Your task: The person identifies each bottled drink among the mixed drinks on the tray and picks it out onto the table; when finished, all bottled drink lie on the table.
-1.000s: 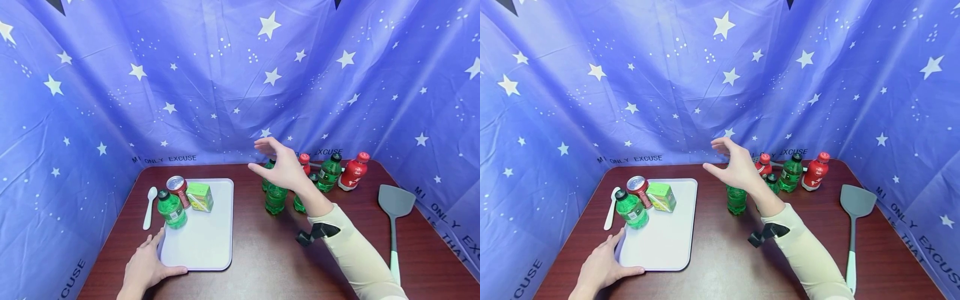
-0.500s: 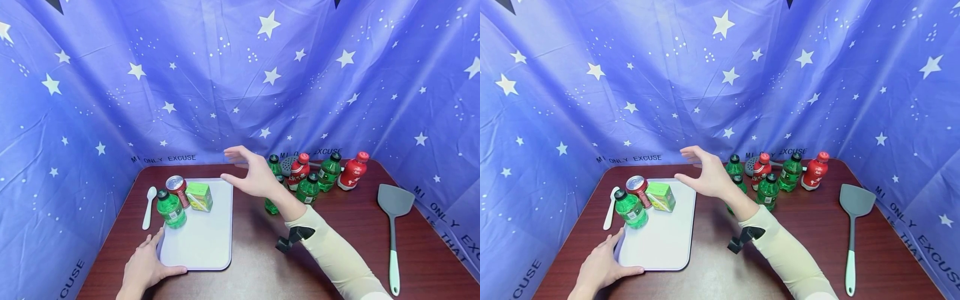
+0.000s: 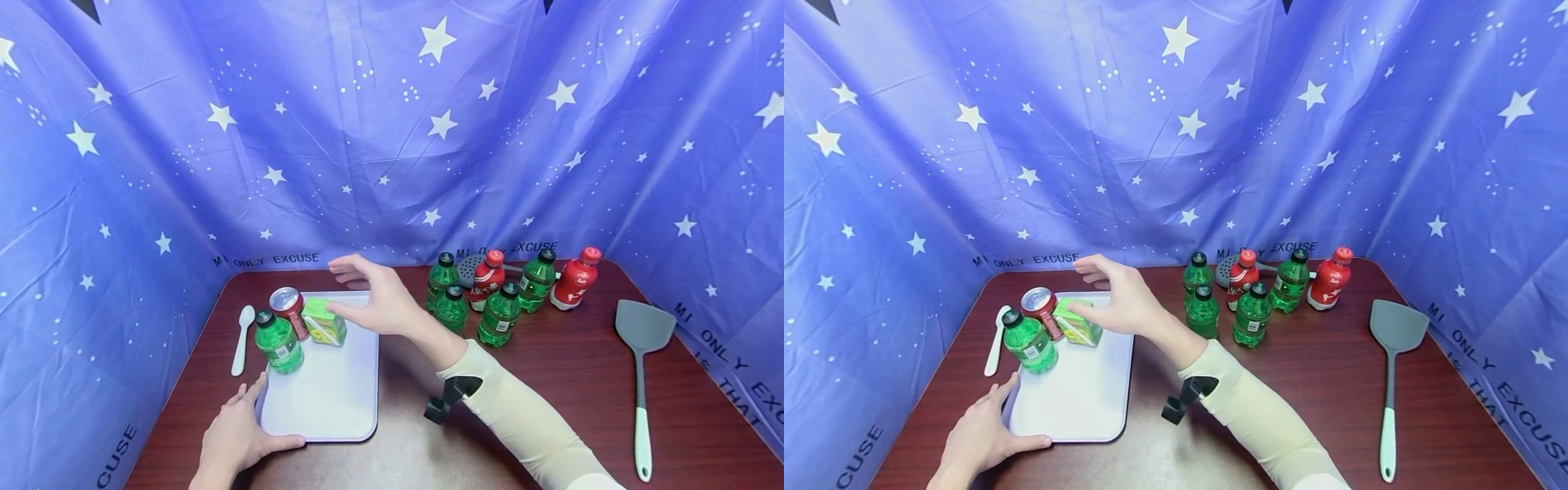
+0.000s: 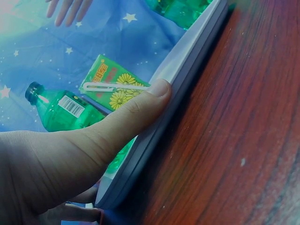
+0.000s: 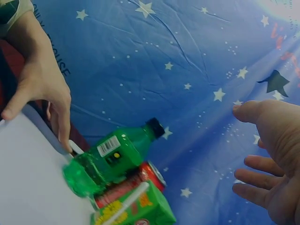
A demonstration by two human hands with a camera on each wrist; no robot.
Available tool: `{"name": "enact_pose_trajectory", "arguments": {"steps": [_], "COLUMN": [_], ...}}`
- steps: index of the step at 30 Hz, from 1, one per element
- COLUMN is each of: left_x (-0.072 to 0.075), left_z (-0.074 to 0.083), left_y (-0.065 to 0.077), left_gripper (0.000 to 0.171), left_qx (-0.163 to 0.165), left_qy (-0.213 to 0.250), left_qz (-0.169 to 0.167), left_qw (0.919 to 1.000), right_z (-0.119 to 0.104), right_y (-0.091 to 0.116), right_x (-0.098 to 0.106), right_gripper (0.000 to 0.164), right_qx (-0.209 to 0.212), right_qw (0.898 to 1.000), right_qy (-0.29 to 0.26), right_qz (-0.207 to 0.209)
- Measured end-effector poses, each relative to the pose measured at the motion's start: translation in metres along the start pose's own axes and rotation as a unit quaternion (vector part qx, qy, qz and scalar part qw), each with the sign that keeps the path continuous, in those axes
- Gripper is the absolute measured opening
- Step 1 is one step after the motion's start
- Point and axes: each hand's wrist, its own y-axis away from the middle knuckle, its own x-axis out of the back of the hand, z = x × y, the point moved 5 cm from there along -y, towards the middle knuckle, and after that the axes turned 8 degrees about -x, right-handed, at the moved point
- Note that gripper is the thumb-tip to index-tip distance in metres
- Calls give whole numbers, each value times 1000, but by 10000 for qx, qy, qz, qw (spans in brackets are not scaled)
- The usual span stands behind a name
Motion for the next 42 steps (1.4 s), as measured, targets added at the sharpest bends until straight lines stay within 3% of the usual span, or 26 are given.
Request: {"name": "enact_pose_trajectory", "arguments": {"steps": [17,27,36,42], "left_x": [6,5,5,4], "left_z": [-3,0,1,0], "left_y": [-3,-1,-1,0], "left_gripper": [158,157,157,158], "left_qx": [6,-159,-136,-101], "left_qy": [-84,-40,-9,-8], "left_qz": [-115,105,48,29], "left_qw": [9999,9998,9999,9999], "right_z": [0,12,21,24], "right_y": [-7,-9,-6,-2], "right_x": [-53,-87,-113,-126], "right_gripper": [58,59,62,67], "right_qx": [470,384,295,126], "right_qw": [9984,9976,9975,9969], "right_qy": [-97,48,621,762], "right_qz": [-313,-576,-164,-140]}}
